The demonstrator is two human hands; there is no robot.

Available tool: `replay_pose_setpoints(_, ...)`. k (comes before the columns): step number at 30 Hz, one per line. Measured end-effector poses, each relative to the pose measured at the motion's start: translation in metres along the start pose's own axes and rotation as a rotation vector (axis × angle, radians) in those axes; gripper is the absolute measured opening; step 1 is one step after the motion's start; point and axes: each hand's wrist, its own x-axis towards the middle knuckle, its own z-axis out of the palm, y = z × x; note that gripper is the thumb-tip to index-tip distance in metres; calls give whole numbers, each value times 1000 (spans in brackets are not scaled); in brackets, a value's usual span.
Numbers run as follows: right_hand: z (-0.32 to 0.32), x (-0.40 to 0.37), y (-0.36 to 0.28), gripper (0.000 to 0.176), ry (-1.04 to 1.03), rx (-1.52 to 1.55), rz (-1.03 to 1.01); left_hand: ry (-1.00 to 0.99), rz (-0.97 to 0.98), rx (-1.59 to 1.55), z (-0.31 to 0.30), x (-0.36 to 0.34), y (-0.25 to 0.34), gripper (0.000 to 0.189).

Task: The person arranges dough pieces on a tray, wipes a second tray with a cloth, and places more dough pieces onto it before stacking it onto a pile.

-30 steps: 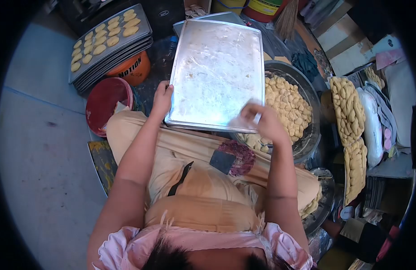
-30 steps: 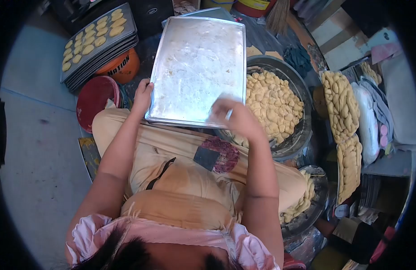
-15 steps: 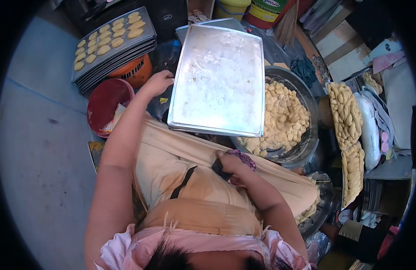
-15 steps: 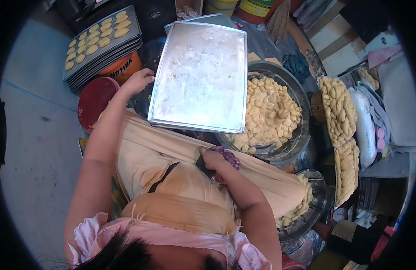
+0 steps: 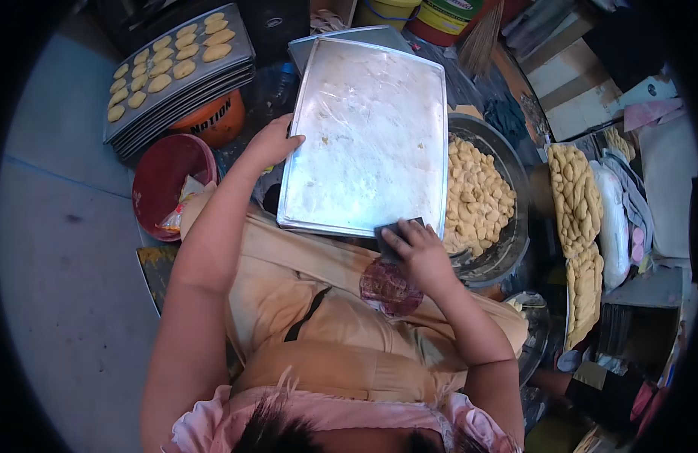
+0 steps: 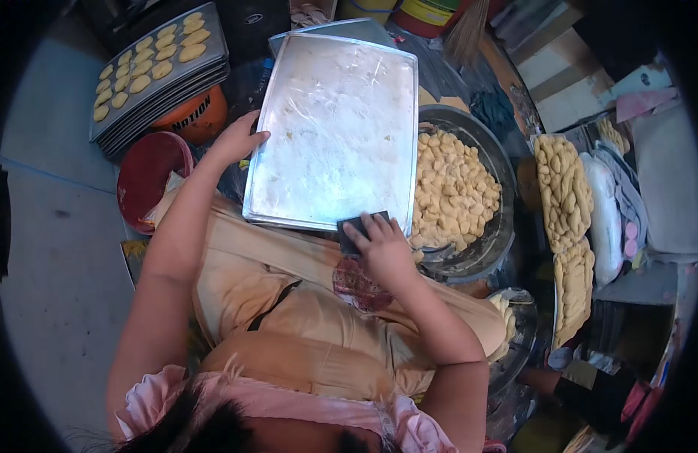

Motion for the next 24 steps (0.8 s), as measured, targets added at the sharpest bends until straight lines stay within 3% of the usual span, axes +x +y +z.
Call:
replay_pose_setpoints(6,3,31,35,71,-19,-10,11,-124,4,-113,-6,9,-22,71)
replay_pose_setpoints(13,-10,199,134,42,169,49,140,-138,4,-104,-8,13,-23,72)
replay_pose_setpoints(18,-9,305,193,45,193,10,89,-162,-6,-94,-10,19,-25,72)
replay_pose_setpoints(21,1,308,191,50,295,28,75,-172,-31,-81,-12,19,-20,71)
replay_pose_setpoints(24,-9,244,136,53,302,-14,18,-157,-28,-59,-10,19,-20,70)
